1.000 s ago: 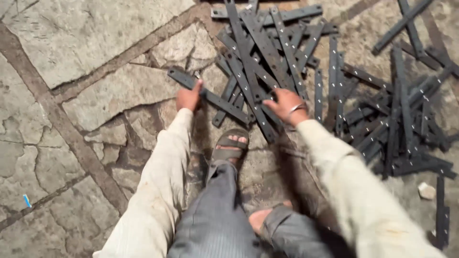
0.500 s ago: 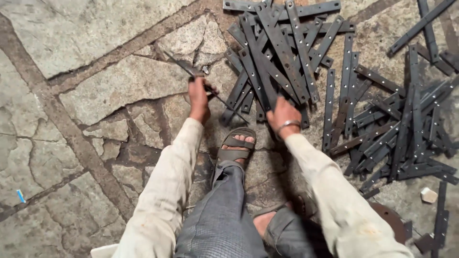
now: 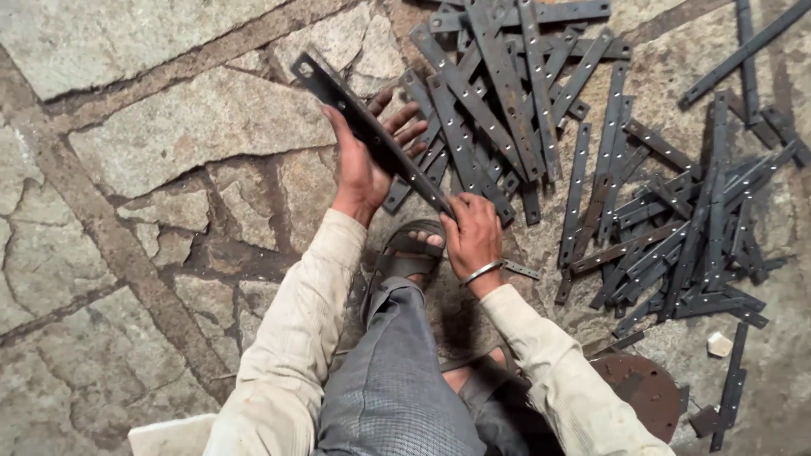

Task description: The person sits on a stone floor and sorts a pile of black metal brackets and small cylindrical pins. They pick up brackets, align them, and stack them into neat piles while also handling the pins separately.

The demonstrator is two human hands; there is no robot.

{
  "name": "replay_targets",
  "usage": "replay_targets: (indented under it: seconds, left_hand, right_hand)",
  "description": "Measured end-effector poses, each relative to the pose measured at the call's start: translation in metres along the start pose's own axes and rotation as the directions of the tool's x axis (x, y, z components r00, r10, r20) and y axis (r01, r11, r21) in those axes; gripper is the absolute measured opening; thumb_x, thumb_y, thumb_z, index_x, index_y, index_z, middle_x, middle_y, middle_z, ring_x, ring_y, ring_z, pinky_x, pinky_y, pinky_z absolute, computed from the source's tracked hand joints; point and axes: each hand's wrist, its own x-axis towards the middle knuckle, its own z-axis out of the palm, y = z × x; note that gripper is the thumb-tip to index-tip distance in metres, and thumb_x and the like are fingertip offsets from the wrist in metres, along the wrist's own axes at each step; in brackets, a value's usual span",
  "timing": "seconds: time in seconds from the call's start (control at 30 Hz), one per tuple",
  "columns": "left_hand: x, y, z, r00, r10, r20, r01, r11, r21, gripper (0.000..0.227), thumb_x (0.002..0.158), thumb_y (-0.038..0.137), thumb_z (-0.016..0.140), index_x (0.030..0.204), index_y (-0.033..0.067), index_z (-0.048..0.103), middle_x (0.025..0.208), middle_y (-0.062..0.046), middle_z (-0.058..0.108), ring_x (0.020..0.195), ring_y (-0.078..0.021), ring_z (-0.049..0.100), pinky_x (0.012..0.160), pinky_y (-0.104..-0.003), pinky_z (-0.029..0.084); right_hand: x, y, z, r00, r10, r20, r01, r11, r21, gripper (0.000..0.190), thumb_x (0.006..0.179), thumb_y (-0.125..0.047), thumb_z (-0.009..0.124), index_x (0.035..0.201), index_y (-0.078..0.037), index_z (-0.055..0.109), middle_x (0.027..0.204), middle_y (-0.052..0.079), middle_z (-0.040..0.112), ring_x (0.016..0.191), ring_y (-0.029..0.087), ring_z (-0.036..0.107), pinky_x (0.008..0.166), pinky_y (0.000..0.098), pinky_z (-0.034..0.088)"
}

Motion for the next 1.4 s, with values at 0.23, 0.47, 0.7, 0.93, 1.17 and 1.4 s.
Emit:
replay_targets:
  seconds: [0.23,0.47,0.7,0.93,1.17,1.4]
  left_hand:
    - [-0.003,-0.004,-0.036,0.967,0.249,-0.061,-0.238,0.96,0.145,0.039,0.099,0.039,0.077,0.115,0.0098,0.055,0.08,-0.001,0.057,0.077,-0.0183,0.062,0.088,-0.045,0.061]
    - [-0.023,0.026,0.005,0.889,0.442,0.121,-0.448,0.786,0.425,0.028,0.105,0.034,0.064,0.106,0.0067,0.061,0.095,-0.002,0.062,0.085,-0.0133,0.062,0.086,-0.034,0.058]
    - [-0.014,0.021,-0.019,0.844,0.485,0.23,-0.512,0.601,0.614,0.032,0.107,0.034,0.067,0.117,0.0048,0.062,0.104,-0.003,0.062,0.094,-0.0123,0.062,0.09,-0.032,0.058]
    - [-0.019,0.045,-0.035,0.881,0.373,0.291,-0.466,0.578,0.67,0.06,0.096,0.056,0.074,0.126,0.006,0.06,0.114,-0.009,0.063,0.107,-0.0199,0.064,0.099,-0.039,0.062]
    - [-0.059,0.072,0.017,0.744,0.299,0.597,-0.64,0.575,0.51,0.077,0.089,0.066,0.07,0.142,0.0166,0.046,0.137,-0.008,0.059,0.128,-0.0195,0.06,0.112,-0.036,0.05]
    - [-0.049,0.053,-0.028,0.884,0.376,0.278,-0.463,0.624,0.629,0.027,0.108,0.032,0.069,0.118,0.0086,0.06,0.101,-0.004,0.066,0.098,-0.0154,0.066,0.095,-0.033,0.057]
  right_hand:
    - [0.013,0.041,0.025,0.986,-0.161,-0.036,0.149,0.964,-0.218,0.07,0.087,-0.038,0.074,0.148,-0.007,0.055,0.138,0.016,0.056,0.123,0.037,0.055,0.103,0.0519,0.04]
    - [0.014,0.108,0.05,0.948,0.319,0.012,-0.294,0.888,-0.354,0.076,0.085,-0.042,0.08,0.145,-0.006,0.048,0.129,0.02,0.056,0.118,0.04,0.057,0.096,0.0505,0.049]
    - [0.029,0.122,0.051,0.986,0.164,0.008,-0.146,0.901,-0.41,0.061,0.074,-0.029,0.081,0.125,-0.006,0.056,0.114,0.02,0.061,0.103,0.042,0.065,0.083,0.0529,0.054]
    - [0.005,0.057,0.051,0.967,0.249,0.053,-0.255,0.944,0.208,0.023,0.085,-0.026,0.062,0.096,-0.007,0.058,0.084,0.008,0.061,0.07,0.023,0.061,0.059,0.04,0.053]
    - [0.062,-0.055,0.059,0.981,-0.185,-0.067,0.192,0.973,0.129,0.052,0.1,-0.032,0.06,0.145,-0.006,0.056,0.126,0.016,0.065,0.107,0.029,0.066,0.092,0.0461,0.055]
    - [0.083,0.052,0.074,0.997,-0.009,-0.073,-0.013,0.956,-0.293,0.08,0.086,-0.048,0.078,0.147,-0.006,0.048,0.143,0.018,0.055,0.13,0.037,0.054,0.105,0.0513,0.045]
